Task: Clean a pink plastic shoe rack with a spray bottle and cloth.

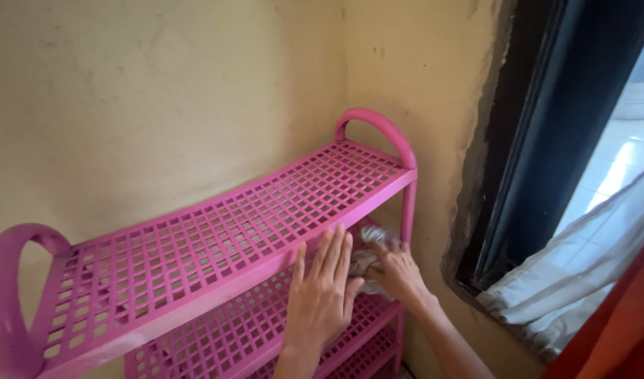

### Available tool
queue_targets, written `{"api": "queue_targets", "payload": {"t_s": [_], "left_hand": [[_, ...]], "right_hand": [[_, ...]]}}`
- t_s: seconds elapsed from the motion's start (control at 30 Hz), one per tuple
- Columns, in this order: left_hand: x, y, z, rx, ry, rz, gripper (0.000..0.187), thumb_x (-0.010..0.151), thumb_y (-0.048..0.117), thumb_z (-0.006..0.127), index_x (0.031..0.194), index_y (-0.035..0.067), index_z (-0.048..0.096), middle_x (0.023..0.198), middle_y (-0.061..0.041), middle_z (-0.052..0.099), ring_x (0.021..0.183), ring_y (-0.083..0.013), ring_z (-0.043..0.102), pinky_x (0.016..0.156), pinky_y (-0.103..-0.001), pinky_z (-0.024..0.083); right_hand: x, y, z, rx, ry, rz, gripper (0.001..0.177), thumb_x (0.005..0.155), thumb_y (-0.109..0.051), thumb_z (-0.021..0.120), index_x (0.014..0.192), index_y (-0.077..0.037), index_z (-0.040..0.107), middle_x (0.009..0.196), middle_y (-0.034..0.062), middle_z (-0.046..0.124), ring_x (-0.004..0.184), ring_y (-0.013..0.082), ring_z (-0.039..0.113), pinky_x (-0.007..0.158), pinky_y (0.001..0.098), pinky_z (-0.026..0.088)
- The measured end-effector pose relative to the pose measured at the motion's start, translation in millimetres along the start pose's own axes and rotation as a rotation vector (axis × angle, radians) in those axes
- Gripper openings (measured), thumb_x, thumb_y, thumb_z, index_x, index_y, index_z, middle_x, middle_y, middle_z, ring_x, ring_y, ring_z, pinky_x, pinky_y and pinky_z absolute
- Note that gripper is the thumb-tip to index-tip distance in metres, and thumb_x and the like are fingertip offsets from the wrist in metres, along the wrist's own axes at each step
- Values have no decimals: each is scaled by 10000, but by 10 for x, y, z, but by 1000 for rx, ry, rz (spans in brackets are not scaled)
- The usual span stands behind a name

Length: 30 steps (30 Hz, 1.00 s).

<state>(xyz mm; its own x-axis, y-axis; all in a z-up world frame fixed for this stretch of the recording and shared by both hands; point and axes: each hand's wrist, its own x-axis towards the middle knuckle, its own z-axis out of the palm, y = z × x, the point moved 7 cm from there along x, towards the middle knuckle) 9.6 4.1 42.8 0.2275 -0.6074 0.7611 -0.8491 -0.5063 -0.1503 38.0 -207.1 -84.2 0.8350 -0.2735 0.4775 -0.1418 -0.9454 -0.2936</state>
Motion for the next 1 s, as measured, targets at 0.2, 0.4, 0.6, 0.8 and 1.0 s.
{"api": "queue_targets", "payload": {"t_s": [0.2,0.4,0.6,0.8,1.0], "left_hand": [[-439,-128,167,-83,-105,30,701,1031,448,436,1574,15,341,1679,-120,284,1557,-237,225,1248,-520,106],[-566,-320,239,-30,-118,-19,683,1028,447,408,1536,-6,347,1662,-131,285,1535,-255,246,1238,-540,117],[-683,-445,264,-69,-233,-114,674,1053,426,359,1565,-10,316,1654,-138,276,1518,-266,249,1218,-533,110],[-737,-478,305,-41,-214,-128,643,1065,437,321,1562,29,316,1652,-115,283,1524,-243,235,1227,-530,76],[-645,-358,296,-34,-215,-113,640,1072,433,295,1571,32,296,1656,-106,269,1528,-241,216,1236,-525,66]], "right_hand": [[61,-293,238,30,87,-28,579,795,-359,825,1212,-11,625,1120,274,682,1090,445,625,991,534,424],[-298,-1211,260,232,12,-352,643,697,-223,836,1268,-14,625,1155,220,719,1071,405,665,1032,559,486],[-442,-757,194,320,-75,-273,647,683,-182,888,1262,-69,624,1264,176,662,1169,381,622,989,465,533],[-732,174,207,125,222,9,568,588,62,792,1104,-132,655,1401,144,600,1181,354,574,1013,459,515],[-907,726,327,352,308,373,524,661,64,818,1127,-101,643,1180,160,691,1044,302,684,797,421,605]]}}
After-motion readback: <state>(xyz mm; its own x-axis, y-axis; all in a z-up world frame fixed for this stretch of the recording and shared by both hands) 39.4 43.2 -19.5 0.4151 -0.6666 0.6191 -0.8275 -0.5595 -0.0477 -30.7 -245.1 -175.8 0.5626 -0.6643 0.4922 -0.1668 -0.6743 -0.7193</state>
